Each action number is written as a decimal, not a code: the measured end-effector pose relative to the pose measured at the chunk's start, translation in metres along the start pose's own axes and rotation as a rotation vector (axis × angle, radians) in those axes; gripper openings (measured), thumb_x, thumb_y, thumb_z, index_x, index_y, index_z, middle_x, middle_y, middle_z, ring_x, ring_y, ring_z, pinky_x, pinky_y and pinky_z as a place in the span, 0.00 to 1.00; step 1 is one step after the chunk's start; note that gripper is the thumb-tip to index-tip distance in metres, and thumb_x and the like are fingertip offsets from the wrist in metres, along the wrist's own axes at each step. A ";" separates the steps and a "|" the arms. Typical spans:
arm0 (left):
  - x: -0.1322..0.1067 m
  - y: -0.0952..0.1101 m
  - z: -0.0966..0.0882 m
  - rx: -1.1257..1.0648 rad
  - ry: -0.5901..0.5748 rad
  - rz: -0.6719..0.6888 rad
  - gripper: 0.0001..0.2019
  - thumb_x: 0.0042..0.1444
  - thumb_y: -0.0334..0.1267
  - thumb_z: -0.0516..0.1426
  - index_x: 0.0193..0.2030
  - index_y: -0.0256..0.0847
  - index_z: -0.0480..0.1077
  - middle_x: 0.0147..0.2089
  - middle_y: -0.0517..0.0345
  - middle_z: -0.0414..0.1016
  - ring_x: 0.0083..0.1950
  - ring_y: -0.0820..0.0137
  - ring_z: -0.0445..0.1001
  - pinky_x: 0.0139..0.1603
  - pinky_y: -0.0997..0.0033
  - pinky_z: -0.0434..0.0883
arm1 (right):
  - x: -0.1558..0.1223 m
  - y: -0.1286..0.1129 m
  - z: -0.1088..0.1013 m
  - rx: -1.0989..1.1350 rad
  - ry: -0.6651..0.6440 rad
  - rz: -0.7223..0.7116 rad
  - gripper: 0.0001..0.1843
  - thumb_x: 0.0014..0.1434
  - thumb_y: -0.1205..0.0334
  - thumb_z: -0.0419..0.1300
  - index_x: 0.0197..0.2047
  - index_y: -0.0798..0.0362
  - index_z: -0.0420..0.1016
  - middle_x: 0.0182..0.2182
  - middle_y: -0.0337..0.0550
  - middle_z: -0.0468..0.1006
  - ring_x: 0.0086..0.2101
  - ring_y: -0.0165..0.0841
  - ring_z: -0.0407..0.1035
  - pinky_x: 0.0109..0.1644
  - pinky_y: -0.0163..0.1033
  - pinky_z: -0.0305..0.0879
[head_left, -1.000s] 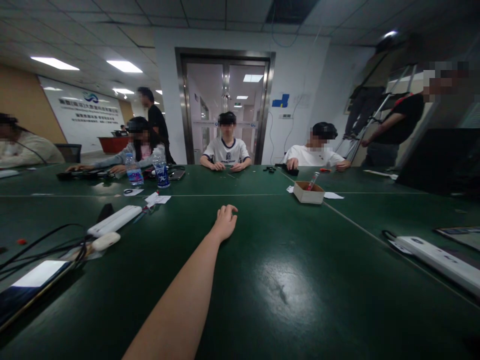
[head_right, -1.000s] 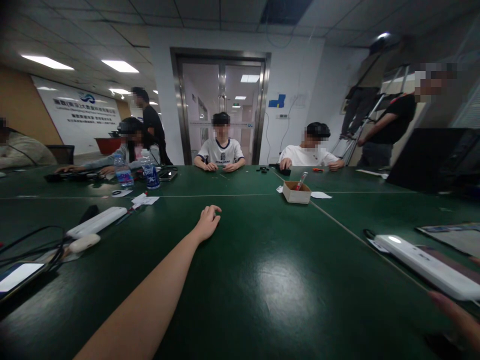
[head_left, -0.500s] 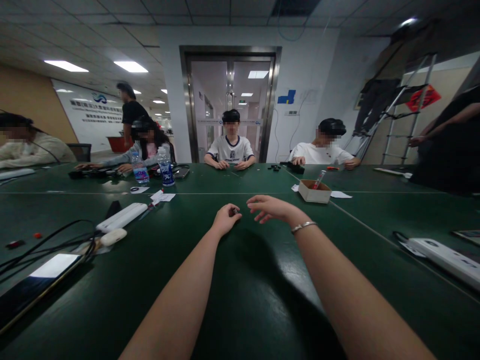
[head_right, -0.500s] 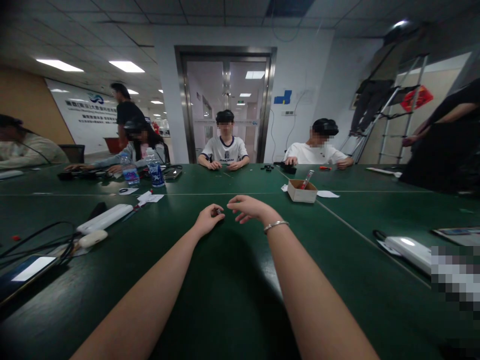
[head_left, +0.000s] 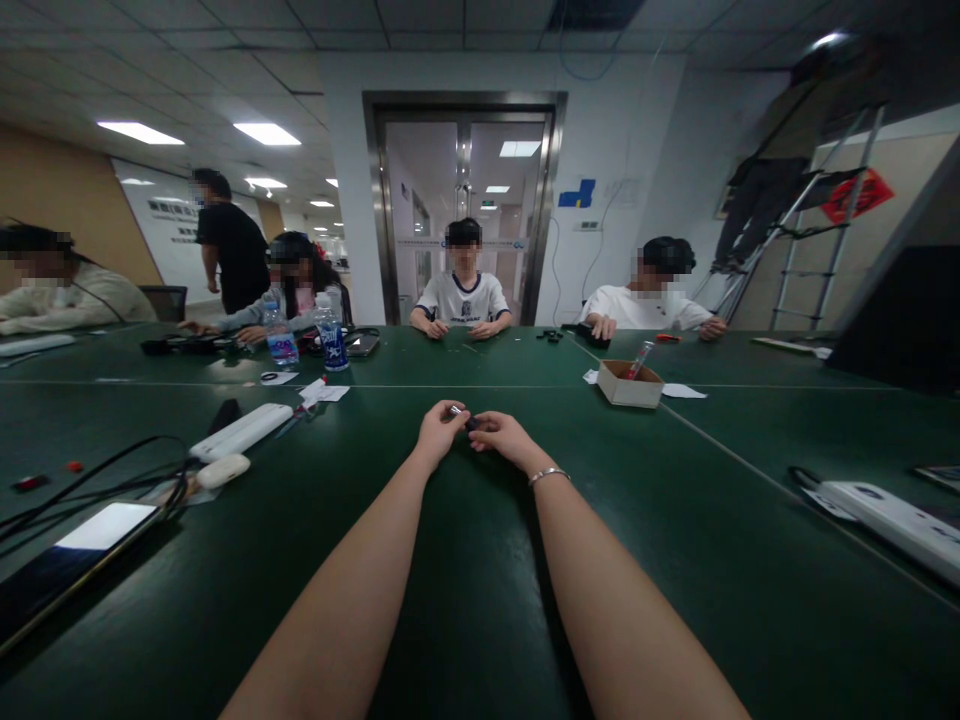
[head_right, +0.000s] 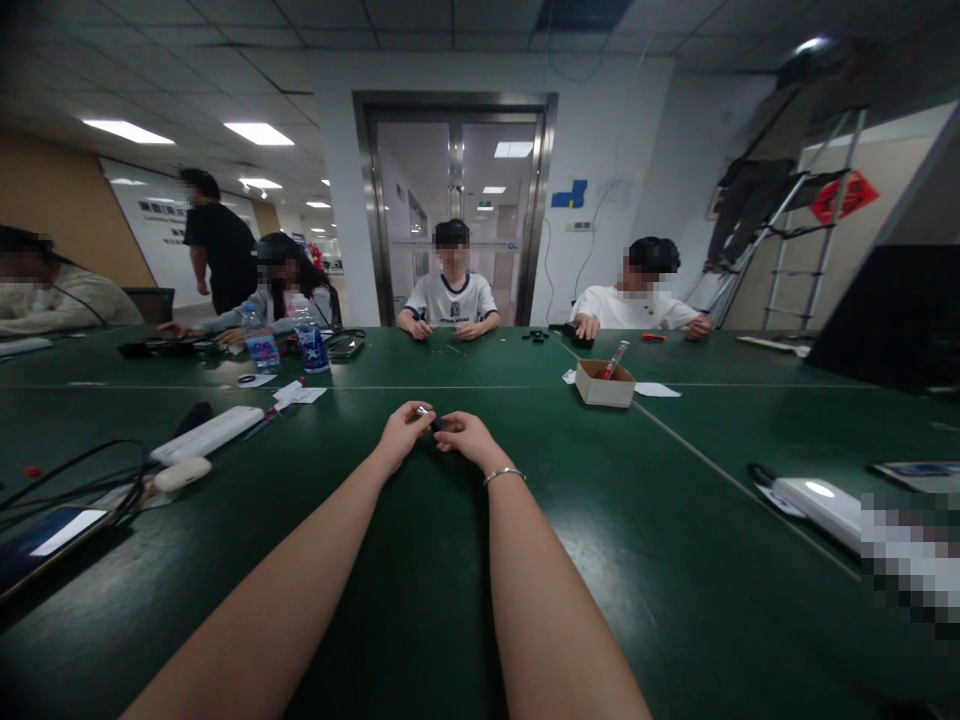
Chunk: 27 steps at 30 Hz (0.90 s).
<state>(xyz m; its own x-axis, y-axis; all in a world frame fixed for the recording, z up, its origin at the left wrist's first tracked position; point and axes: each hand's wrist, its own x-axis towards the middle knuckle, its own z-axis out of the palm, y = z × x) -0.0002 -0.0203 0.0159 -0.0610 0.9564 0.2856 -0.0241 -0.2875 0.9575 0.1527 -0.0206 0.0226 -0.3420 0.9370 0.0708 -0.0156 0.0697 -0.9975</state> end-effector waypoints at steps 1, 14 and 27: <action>0.000 0.000 0.000 -0.015 -0.007 -0.003 0.15 0.46 0.41 0.64 0.39 0.36 0.72 0.39 0.52 0.74 0.38 0.70 0.73 0.43 0.66 0.73 | -0.001 -0.001 0.000 0.034 0.011 0.014 0.14 0.52 0.79 0.63 0.41 0.60 0.69 0.26 0.41 0.76 0.24 0.27 0.73 0.27 0.27 0.72; -0.002 -0.002 -0.002 0.085 -0.080 -0.011 0.14 0.47 0.38 0.64 0.40 0.36 0.73 0.41 0.49 0.74 0.43 0.67 0.73 0.44 0.64 0.73 | -0.004 -0.005 -0.002 0.229 0.070 0.088 0.02 0.62 0.71 0.58 0.37 0.62 0.70 0.25 0.47 0.76 0.23 0.28 0.72 0.29 0.29 0.74; 0.000 -0.003 -0.002 -0.044 -0.121 -0.097 0.14 0.43 0.39 0.66 0.36 0.34 0.74 0.33 0.52 0.76 0.35 0.70 0.75 0.43 0.65 0.74 | -0.003 -0.004 -0.002 0.225 0.151 0.086 0.03 0.61 0.71 0.59 0.39 0.59 0.67 0.24 0.47 0.76 0.21 0.30 0.73 0.26 0.30 0.72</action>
<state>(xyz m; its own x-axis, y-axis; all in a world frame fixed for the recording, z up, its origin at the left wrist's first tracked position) -0.0025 -0.0197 0.0133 0.0647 0.9783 0.1970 -0.0676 -0.1927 0.9789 0.1554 -0.0227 0.0267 -0.2079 0.9777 -0.0300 -0.2070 -0.0740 -0.9755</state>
